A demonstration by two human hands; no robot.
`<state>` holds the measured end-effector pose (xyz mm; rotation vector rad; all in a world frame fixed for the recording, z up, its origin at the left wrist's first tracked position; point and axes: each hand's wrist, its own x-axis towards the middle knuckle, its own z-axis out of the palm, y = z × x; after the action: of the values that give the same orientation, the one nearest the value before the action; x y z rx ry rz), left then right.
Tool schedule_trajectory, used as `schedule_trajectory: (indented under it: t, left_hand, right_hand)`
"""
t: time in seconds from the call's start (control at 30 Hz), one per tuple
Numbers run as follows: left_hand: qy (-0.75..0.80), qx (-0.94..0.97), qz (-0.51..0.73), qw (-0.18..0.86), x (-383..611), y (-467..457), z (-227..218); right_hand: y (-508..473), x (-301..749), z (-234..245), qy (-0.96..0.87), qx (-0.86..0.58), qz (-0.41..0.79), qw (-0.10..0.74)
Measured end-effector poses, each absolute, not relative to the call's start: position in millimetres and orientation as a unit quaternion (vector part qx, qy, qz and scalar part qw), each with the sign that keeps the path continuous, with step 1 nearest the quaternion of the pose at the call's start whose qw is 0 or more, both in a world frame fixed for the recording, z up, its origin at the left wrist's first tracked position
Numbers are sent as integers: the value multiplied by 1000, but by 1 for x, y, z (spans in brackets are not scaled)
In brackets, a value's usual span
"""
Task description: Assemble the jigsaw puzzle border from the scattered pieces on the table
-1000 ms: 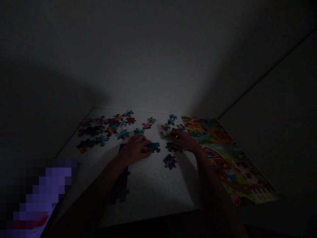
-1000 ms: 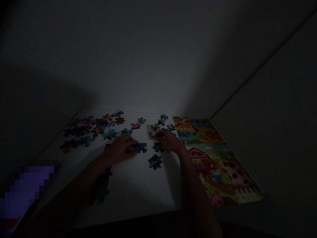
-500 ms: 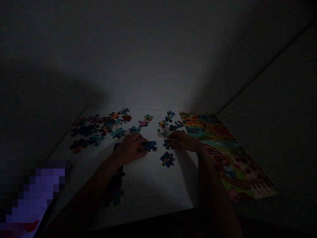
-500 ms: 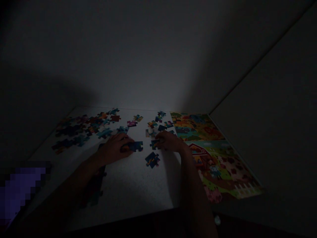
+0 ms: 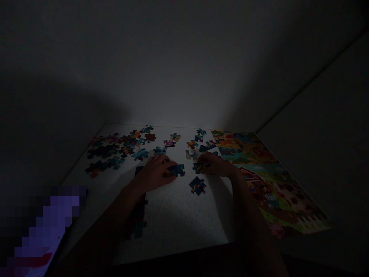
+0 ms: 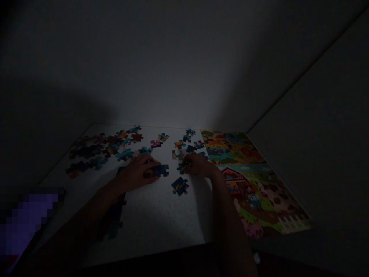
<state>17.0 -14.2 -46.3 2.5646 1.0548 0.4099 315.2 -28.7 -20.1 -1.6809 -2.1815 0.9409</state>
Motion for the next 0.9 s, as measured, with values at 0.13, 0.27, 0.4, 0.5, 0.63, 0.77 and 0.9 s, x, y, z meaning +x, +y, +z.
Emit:
schedule_trajectory:
  t: [0.13,0.27,0.4,0.5,0.63,0.77,0.9]
  left_hand:
    - [366,904,155,158,17,-14,-48]
    - [358,904,162,167,17,-14,-48]
    - [347,910,159,164,18,-15,-46]
    - [345,912,158,155,18,-14,-46]
    - [345,911,162,158,18,-14,-48]
    - [346,908,163,169,18,-13,-48]
    - [346,911,162,159,19,-13,-48]
  right_hand:
    - [-28,317,-22,-757,-561,313,120]
    - [-27,314,-23,-761,-562,302,116]
    - [-26,310,-23,-746,-561,335,126]
    - [-25,308,-24,-734,-551,368,150]
    - [-24,303,-26,-727,-536,393,174]
    - [-24,297,-30,-721,-528,405,191]
    - [-25,295,-35,-714,-523,415,212]
